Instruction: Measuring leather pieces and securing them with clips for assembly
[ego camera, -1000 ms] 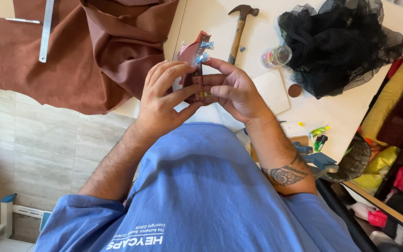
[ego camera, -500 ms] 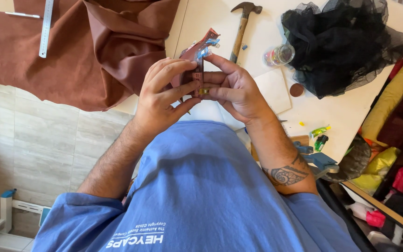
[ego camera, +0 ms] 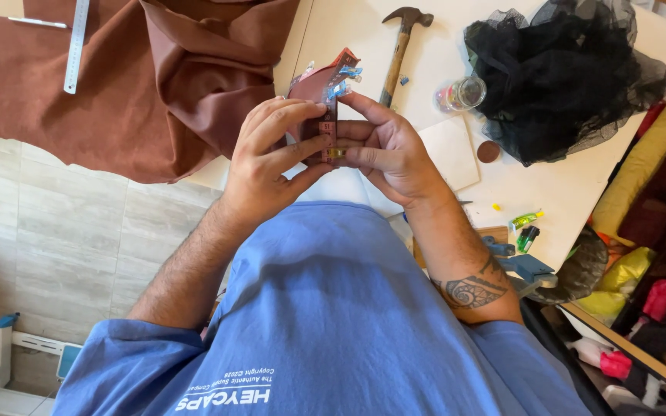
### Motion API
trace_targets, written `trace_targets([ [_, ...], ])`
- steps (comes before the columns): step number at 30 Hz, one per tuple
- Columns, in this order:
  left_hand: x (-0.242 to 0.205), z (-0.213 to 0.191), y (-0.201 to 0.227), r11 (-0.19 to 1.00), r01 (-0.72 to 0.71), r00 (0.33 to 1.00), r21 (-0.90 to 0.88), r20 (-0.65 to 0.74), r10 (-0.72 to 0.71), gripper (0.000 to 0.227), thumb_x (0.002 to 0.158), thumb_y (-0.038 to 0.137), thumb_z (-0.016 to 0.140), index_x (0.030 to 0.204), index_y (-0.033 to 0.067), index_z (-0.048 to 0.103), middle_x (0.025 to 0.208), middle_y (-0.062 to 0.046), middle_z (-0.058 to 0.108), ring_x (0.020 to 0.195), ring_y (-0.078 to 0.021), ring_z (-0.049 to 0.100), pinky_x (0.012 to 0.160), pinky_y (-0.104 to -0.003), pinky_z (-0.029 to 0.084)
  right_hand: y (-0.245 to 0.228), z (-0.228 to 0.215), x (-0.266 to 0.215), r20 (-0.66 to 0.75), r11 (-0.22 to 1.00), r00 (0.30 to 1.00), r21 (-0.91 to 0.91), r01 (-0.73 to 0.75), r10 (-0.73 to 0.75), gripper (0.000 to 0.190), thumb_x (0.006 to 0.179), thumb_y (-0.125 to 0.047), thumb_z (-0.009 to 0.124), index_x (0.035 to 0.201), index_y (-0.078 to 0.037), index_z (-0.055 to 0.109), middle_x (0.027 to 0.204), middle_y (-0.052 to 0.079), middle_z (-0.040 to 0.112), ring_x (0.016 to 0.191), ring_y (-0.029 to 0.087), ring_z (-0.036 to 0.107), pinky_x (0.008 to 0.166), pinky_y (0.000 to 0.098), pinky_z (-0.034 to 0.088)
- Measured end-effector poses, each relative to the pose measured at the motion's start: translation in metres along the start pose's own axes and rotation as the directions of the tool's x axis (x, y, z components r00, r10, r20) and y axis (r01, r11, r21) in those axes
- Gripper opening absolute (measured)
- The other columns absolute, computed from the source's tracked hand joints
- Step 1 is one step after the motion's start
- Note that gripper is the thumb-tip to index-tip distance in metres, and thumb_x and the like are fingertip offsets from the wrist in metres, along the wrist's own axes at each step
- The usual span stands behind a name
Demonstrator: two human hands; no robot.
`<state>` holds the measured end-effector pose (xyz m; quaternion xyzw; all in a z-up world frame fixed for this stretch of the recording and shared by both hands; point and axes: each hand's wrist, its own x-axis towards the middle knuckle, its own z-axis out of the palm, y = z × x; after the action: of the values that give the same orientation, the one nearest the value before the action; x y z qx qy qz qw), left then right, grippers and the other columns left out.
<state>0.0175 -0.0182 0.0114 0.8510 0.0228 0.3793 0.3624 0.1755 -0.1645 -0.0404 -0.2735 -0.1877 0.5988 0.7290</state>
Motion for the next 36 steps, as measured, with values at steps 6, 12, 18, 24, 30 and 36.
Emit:
trace_targets([
  [6, -0.002, -0.017, 0.003, 0.974, 0.165, 0.986, -0.154, -0.008, -0.168, 0.03, 0.094, 0.033, 0.08, 0.1, 0.0038, 0.076, 0.12, -0.015, 0.07, 0.103, -0.0357, 0.07, 0.096, -0.05, 0.054, 0.022, -0.013, -0.003, -0.123, 1.0, 0.992, -0.025, 0.009, -0.012, 0.073, 0.088, 0.021, 0.058, 0.154, 0.001, 0.038, 0.124, 0.031, 0.065, 0.116, 0.041, 0.07, 0.093, 0.0526, 0.063],
  [12, -0.03, -0.04, -0.023, 0.438, 0.505, 0.697, -0.744, 0.052, -0.715, 0.077, 0.083, 0.09, 0.009, 0.057, 0.0183, 0.02, 0.045, 0.002, 0.022, 0.038, -0.0098, 0.022, 0.041, -0.021, 0.02, 0.073, -0.062, -0.034, -0.351, 0.999, 0.935, -0.011, -0.053, 0.046, 0.073, 0.085, 0.02, 0.06, 0.152, -0.004, 0.044, 0.122, 0.027, 0.067, 0.111, 0.038, 0.072, 0.091, 0.0484, 0.063],
  [18, -0.059, -0.024, -0.051, 0.261, 0.487, 0.592, -0.833, 0.095, -0.8, 0.08, 0.082, 0.089, 0.009, 0.052, 0.0162, 0.023, 0.038, 0.0, 0.016, 0.03, -0.0103, 0.018, 0.038, -0.021, 0.017, 0.077, -0.073, -0.054, -0.437, 0.993, 0.895, -0.033, -0.116, 0.09, 0.07, 0.086, 0.019, 0.057, 0.15, -0.006, 0.045, 0.12, 0.023, 0.069, 0.109, 0.034, 0.073, 0.09, 0.0432, 0.064],
  [24, -0.073, -0.012, -0.087, 0.207, 0.601, 0.498, -0.772, 0.159, -0.852, 0.108, 0.088, 0.08, 0.004, 0.141, 0.0043, 0.061, 0.041, 0.001, 0.024, 0.031, -0.0087, 0.02, 0.038, -0.02, 0.017, 0.082, -0.093, -0.062, -0.466, 0.993, 0.881, -0.039, -0.111, 0.08, 0.072, 0.085, 0.021, 0.054, 0.15, -0.008, 0.047, 0.122, 0.026, 0.069, 0.109, 0.035, 0.073, 0.091, 0.0437, 0.064],
  [30, -0.081, -0.018, -0.088, 0.132, 0.656, 0.409, -0.743, 0.203, -0.89, 0.1, 0.091, 0.079, 0.004, 0.157, 0.0149, 0.044, 0.074, -0.015, 0.07, 0.034, -0.0056, 0.032, 0.039, -0.018, 0.021, 0.076, -0.083, -0.064, -0.488, 0.994, 0.871, -0.055, -0.095, 0.056, 0.07, 0.085, 0.021, 0.054, 0.148, -0.009, 0.047, 0.122, 0.026, 0.07, 0.108, 0.035, 0.073, 0.09, 0.0434, 0.064],
  [36, -0.1, -0.013, -0.118, 0.077, 0.666, 0.342, -0.742, 0.212, -0.915, 0.09, 0.091, 0.08, 0.01, 0.156, 0.0263, 0.044, 0.136, -0.017, 0.069, 0.036, -0.0038, 0.039, 0.035, -0.016, 0.018, 0.08, -0.073, -0.067, -0.528, 0.995, 0.848, -0.046, -0.09, 0.052, 0.07, 0.086, 0.021, 0.052, 0.15, -0.008, 0.046, 0.124, 0.027, 0.068, 0.11, 0.037, 0.072, 0.092, 0.0457, 0.063],
])
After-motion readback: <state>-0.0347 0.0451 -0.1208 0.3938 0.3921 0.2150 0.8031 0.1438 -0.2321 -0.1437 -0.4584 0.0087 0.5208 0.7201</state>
